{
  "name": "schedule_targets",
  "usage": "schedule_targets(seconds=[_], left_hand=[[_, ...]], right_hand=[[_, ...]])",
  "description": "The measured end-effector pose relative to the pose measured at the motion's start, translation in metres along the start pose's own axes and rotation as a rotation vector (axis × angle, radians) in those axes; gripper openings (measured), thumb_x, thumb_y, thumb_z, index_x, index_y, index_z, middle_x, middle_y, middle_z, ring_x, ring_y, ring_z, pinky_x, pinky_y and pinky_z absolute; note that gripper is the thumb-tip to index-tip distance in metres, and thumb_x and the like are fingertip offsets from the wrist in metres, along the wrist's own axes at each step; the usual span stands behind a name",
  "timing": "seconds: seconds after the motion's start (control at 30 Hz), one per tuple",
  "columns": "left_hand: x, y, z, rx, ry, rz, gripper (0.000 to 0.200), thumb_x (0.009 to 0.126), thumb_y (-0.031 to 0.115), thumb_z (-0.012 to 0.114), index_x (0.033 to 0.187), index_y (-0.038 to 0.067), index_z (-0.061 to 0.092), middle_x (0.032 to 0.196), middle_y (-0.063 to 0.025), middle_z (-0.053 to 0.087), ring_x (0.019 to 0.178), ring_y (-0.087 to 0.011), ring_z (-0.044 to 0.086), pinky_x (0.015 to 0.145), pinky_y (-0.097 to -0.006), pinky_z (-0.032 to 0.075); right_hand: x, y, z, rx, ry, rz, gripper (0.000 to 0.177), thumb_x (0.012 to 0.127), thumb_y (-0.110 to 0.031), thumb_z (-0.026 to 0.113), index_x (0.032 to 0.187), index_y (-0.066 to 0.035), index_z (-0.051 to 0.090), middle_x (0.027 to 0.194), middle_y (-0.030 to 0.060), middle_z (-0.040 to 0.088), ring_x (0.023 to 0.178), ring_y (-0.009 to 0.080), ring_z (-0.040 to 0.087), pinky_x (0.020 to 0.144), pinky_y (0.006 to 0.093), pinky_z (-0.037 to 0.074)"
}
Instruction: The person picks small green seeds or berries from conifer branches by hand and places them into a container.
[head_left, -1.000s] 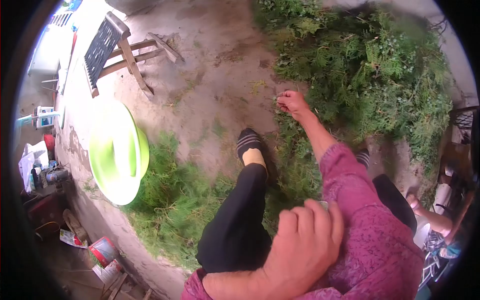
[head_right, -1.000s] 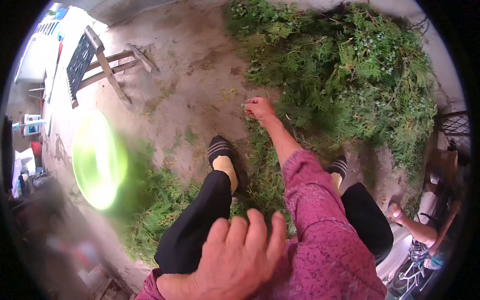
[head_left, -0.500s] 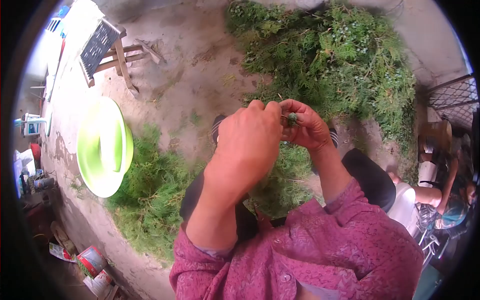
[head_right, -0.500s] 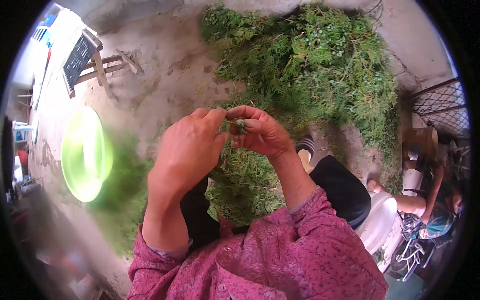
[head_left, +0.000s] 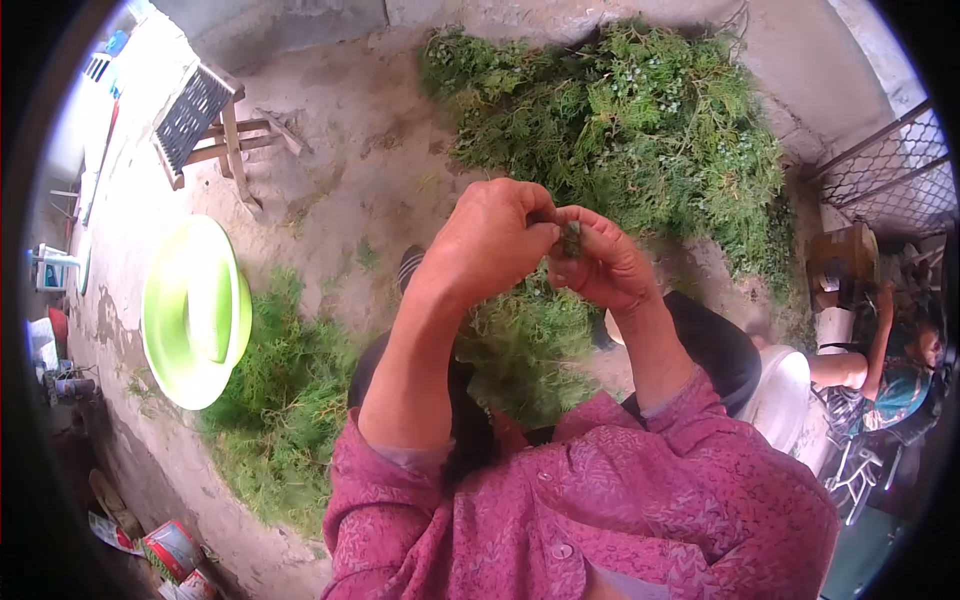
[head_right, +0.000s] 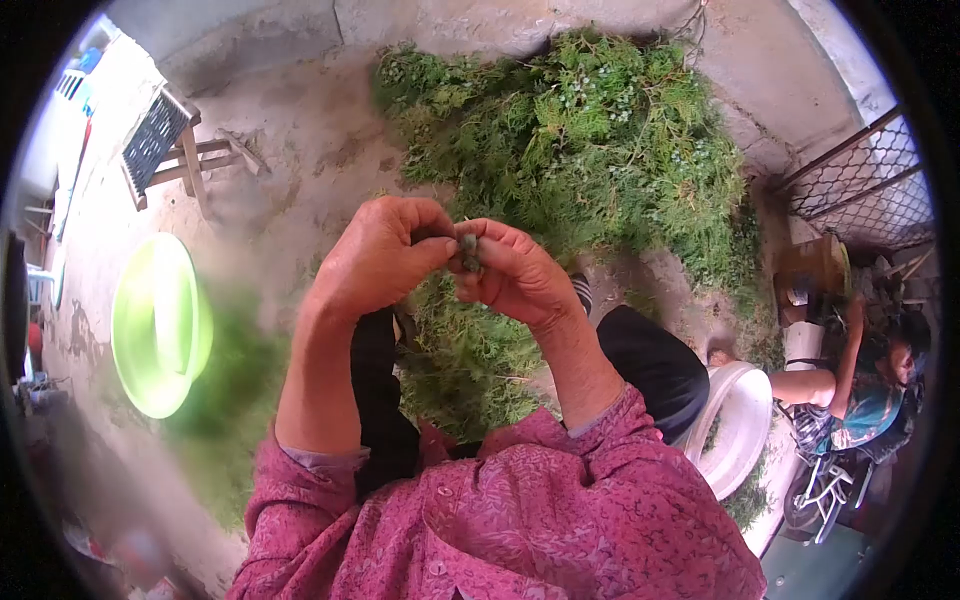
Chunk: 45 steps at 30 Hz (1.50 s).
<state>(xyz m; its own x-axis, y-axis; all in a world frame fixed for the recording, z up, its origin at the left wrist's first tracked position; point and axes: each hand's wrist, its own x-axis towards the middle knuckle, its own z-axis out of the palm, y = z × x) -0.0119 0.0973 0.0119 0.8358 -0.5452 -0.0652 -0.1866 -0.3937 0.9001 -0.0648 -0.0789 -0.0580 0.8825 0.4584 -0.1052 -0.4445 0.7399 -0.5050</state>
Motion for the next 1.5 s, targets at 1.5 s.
schedule_targets(seconds=[1.5], left_hand=[[0.004, 0.008, 0.027, 0.233, -0.069, 0.115, 0.013, 0.075, 0.014, 0.060, 0.077, 0.001, 0.059, 0.060, 0.0013, 0.052, 0.056, -0.0057, 0.046, 0.051, -0.0232, 0.037]], right_hand=[[-0.062, -0.059, -0.013, 0.096, 0.110, -0.196, 0.016, 0.077, -0.008, 0.055, 0.091, 0.000, 0.053, 0.084, 0.0071, 0.046, 0.062, 0.0083, 0.044, 0.043, 0.0168, 0.037]])
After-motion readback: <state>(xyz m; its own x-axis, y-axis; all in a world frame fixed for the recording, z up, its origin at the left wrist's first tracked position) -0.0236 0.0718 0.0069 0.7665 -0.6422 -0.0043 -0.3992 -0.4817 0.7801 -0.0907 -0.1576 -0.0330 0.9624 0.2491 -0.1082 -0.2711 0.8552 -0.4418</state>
